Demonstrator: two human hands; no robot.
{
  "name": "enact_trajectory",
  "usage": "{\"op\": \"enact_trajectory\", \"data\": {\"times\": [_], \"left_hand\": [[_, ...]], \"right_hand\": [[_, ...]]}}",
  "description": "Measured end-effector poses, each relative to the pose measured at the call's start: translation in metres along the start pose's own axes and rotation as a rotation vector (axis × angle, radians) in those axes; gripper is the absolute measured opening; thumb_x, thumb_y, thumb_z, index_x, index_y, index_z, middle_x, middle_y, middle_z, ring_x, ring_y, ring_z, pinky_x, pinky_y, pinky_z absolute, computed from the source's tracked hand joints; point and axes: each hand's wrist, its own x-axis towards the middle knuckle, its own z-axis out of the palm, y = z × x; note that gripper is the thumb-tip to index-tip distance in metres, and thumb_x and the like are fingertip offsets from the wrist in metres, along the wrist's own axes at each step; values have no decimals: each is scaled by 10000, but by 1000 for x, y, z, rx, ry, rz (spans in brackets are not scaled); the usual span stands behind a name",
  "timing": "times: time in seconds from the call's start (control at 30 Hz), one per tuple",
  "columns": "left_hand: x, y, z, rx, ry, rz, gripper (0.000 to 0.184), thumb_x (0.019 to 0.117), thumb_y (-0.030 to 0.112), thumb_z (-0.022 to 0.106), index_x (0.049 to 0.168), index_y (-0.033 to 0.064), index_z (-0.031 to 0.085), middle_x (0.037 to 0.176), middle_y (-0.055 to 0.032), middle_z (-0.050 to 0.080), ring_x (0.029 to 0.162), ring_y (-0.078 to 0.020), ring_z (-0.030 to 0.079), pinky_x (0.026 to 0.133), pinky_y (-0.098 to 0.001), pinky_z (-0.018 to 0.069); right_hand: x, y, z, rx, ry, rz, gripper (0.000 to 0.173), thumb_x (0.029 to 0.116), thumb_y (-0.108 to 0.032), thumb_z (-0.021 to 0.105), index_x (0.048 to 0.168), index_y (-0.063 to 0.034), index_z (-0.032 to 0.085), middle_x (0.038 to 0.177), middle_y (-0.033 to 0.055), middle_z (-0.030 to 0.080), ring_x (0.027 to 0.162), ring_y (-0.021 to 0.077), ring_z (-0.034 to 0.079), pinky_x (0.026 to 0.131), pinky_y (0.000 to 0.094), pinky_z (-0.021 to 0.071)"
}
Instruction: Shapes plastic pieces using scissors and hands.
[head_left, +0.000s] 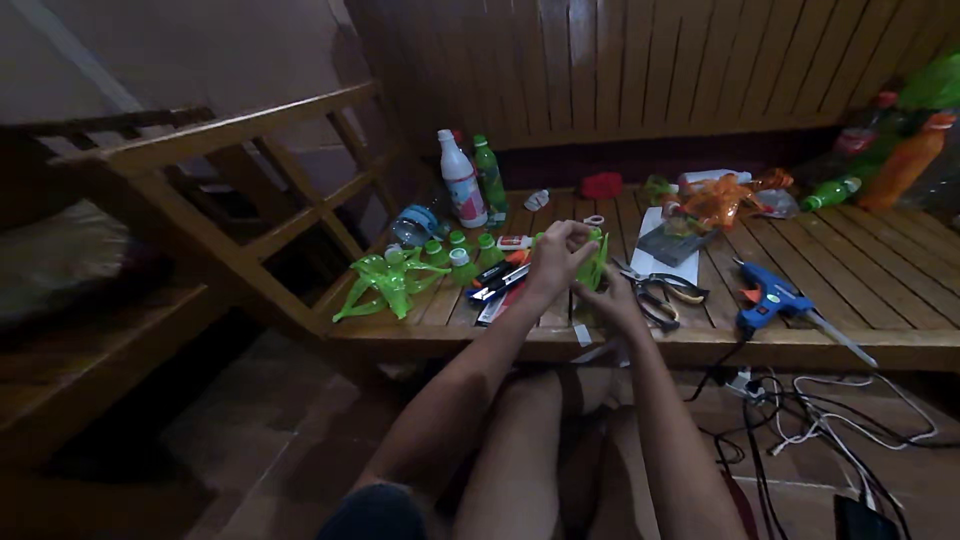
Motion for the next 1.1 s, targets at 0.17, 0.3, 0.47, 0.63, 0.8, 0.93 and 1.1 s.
{"op": "enact_trajectory", "data": {"times": [0.17, 0.3, 0.47, 0.63, 0.8, 0.93, 1.1], "left_hand": [[13, 8, -17, -54, -77, -39, 202, 979, 121, 695, 1129, -12, 680, 1048, -138, 693, 883, -185, 677, 829, -366, 566], [28, 8, -27, -86, -170, -105, 184, 996, 134, 678, 1128, 6, 658, 949, -89, 698, 763, -127, 663, 735, -316, 568], [29, 6, -24, -71, -255, -135, 195, 995, 134, 681, 1145, 9, 666, 953, -91, 697, 742, -121, 655, 706, -297, 559], [25, -1, -13, -178, -319, -154, 176, 984, 110, 689, 1125, 7, 673, 900, -73, 698, 716, -91, 652, 697, -265, 565], [27, -3, -10, -190, -372, -168, 183, 987, 127, 690, 1130, 13, 693, 951, -84, 697, 777, -110, 655, 733, -288, 564], [37, 3, -20, -47, -353, -18, 186, 1006, 151, 664, 1141, 40, 727, 993, -77, 719, 837, -122, 664, 797, -322, 553], [45, -4, -71, 222, -165, 168, 277, 1043, 223, 602, 1229, 42, 700, 1123, -135, 702, 1002, -204, 684, 930, -390, 547]], "right_hand": [[-2, -4, -1, 71, -17, 12, 530, 953, -201, 738, 1390, 38, 557, 1263, 218, 642, 1089, 239, 656, 954, 393, 538], [-2, 0, 0, 157, 61, -27, 643, 987, -225, 688, 1532, -13, 421, 1423, 220, 549, 1190, 262, 618, 995, 424, 520], [-7, 5, 2, 302, 386, -290, 347, 995, -98, 612, 1316, 32, 599, 1192, 122, 650, 1024, 105, 639, 879, 277, 544], [-9, 5, 2, 321, 312, -241, 304, 999, -96, 627, 1288, -5, 650, 1194, 95, 676, 1007, 101, 655, 885, 285, 549], [-4, 6, 3, 284, 307, -209, 273, 981, -78, 662, 1228, 36, 663, 1118, 111, 676, 954, 97, 654, 877, 273, 551], [11, -4, -6, 252, 286, -197, 175, 1005, -126, 648, 1108, 13, 674, 936, 17, 683, 789, 8, 619, 749, 214, 535], [68, -32, -23, 144, 254, -269, 183, 980, -141, 672, 1072, 14, 693, 898, 34, 690, 746, 17, 625, 708, 211, 542]]}}
